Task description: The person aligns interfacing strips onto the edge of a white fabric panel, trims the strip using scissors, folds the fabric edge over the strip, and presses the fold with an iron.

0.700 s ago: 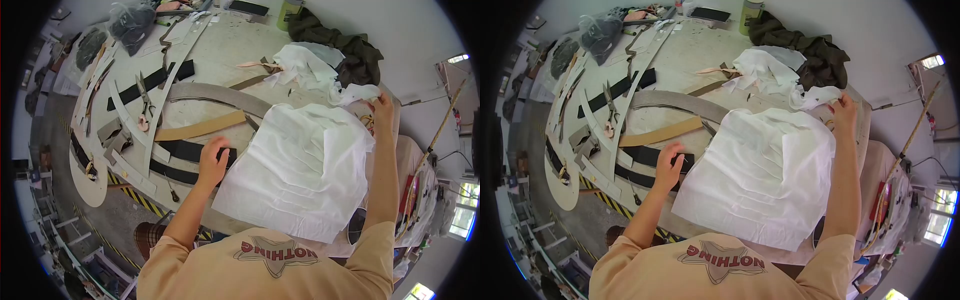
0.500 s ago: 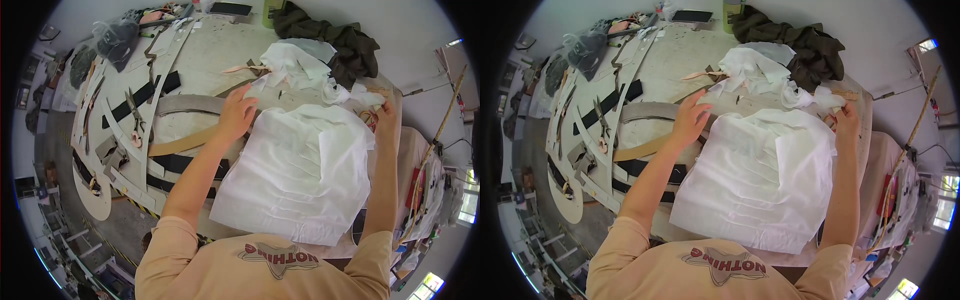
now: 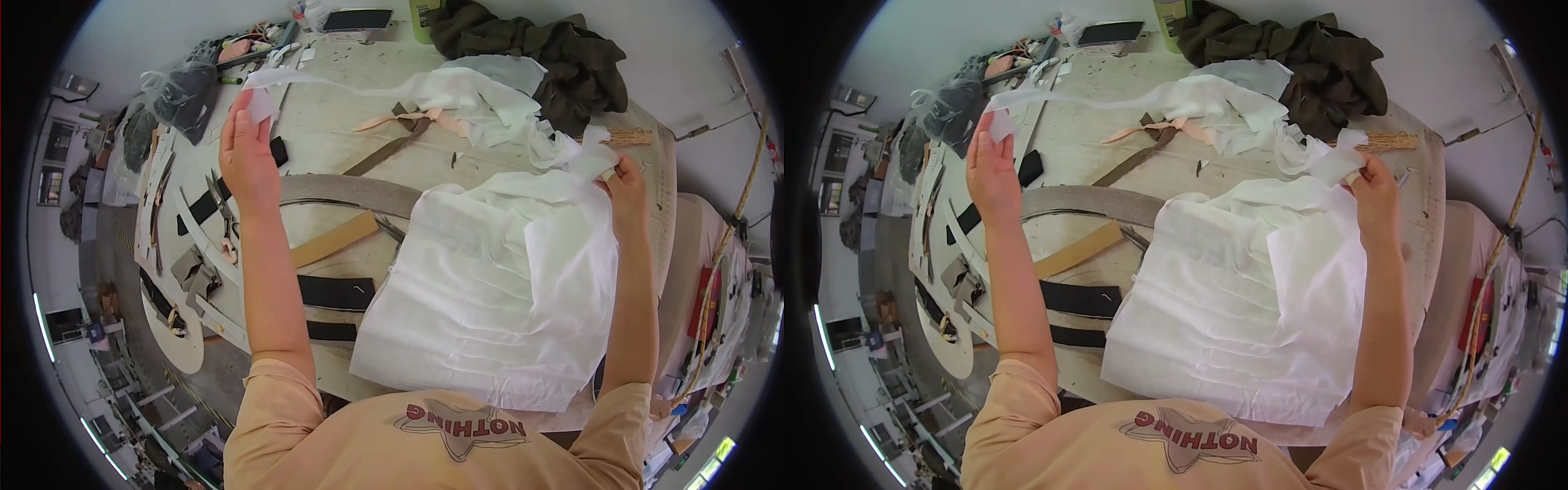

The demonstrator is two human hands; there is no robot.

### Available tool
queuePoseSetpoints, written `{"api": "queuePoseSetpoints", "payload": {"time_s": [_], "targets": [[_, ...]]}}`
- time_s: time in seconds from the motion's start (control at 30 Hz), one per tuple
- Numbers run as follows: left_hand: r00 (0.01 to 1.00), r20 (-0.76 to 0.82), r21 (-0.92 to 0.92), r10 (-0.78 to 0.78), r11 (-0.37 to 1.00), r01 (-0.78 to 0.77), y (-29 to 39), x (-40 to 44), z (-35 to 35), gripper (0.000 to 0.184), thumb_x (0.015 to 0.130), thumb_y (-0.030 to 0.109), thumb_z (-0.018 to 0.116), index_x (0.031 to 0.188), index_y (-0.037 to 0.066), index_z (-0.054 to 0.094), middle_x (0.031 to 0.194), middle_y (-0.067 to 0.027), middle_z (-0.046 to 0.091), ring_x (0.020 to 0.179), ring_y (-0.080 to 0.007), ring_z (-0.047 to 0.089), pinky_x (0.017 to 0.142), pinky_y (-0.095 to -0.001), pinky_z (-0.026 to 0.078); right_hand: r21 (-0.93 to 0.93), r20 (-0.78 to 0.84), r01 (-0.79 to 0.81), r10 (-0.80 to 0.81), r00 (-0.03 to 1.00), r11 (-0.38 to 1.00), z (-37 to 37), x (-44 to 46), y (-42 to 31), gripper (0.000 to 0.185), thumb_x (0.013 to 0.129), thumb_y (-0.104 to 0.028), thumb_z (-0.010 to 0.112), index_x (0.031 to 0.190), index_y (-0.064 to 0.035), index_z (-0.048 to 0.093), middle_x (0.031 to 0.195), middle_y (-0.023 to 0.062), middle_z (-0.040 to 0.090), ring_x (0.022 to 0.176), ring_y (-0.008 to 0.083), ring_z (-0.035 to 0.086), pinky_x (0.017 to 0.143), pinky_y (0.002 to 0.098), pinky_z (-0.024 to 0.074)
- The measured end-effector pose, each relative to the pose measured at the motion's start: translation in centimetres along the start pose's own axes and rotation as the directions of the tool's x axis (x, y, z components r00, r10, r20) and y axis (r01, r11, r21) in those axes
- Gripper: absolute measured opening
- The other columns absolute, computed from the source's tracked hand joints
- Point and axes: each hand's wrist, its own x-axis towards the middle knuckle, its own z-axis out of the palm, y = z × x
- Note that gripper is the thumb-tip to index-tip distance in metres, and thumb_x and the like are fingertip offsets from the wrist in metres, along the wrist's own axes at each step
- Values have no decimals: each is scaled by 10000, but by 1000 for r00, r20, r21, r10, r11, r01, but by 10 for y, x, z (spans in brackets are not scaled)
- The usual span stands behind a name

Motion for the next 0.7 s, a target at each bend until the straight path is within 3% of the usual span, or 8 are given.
{"api": "queuePoseSetpoints", "payload": {"time_s": [0.23, 0.33, 0.5, 0.6, 0.63, 0.7], "targets": [[1000, -4, 33, -15, 999, 16, 42, 11, -32, 353, 1031, 165, 486, 1299, -60, 536, 1352, -145, 546, 1224, -223, 544, 1072, -371, 433, -48, 134, 69, -62, 989, 996, 51, 10, -24, 269, 939, -56, 576, 1204, -20, 599, 1086, 25, 656, 1005, 119, 619, 903, 261, 507], [985, -38, 13, 170, 985, -170, 59, 10, -21, 345, 1035, 166, 472, 1273, -74, 541, 1327, -142, 561, 1226, -236, 541, 1077, -395, 439, 0, 151, 86, -85, 985, 996, 61, 12, -37, 281, 928, -42, 588, 1208, -19, 600, 1089, 28, 655, 1001, 115, 614, 918, 270, 499], [929, -128, 57, 347, 938, -343, 86, 14, -19, 327, 1018, 142, 508, 1249, -87, 544, 1247, -134, 605, 1192, -237, 567, 1071, -399, 457, -24, 150, 87, -82, 985, 996, 65, 25, -41, 278, 924, -32, 586, 1201, -15, 601, 1081, 26, 658, 1000, 117, 610, 916, 265, 492], [873, -138, 358, 468, 845, -397, 96, 15, -26, 295, 979, 108, 587, 1227, -53, 575, 1186, -106, 623, 1061, -170, 617, 938, -315, 526, -17, 185, 168, -162, 969, 986, 78, 39, -46, 310, 929, -37, 576, 1238, -21, 591, 1097, 57, 648, 978, 122, 613, 897, 264, 487], [872, -133, 359, 471, 843, -401, 103, 11, -23, 295, 979, 108, 587, 1227, -53, 575, 1186, -106, 623, 1061, -170, 617, 938, -315, 526, -12, 183, 168, -163, 969, 986, 85, 38, -50, 310, 929, -37, 576, 1238, -21, 591, 1097, 57, 648, 978, 122, 613, 897, 264, 487], [894, -90, 667, 439, 693, -273, 123, -4, -11, 287, 944, 79, 639, 1212, -18, 604, 1120, -77, 638, 939, -123, 621, 826, -253, 524, -506, 124, 190, -147, 981, 841, 106, 30, -62, 338, 938, -53, 564, 1275, -37, 578, 1132, 85, 629, 995, 146, 610, 898, 279, 481]]}}
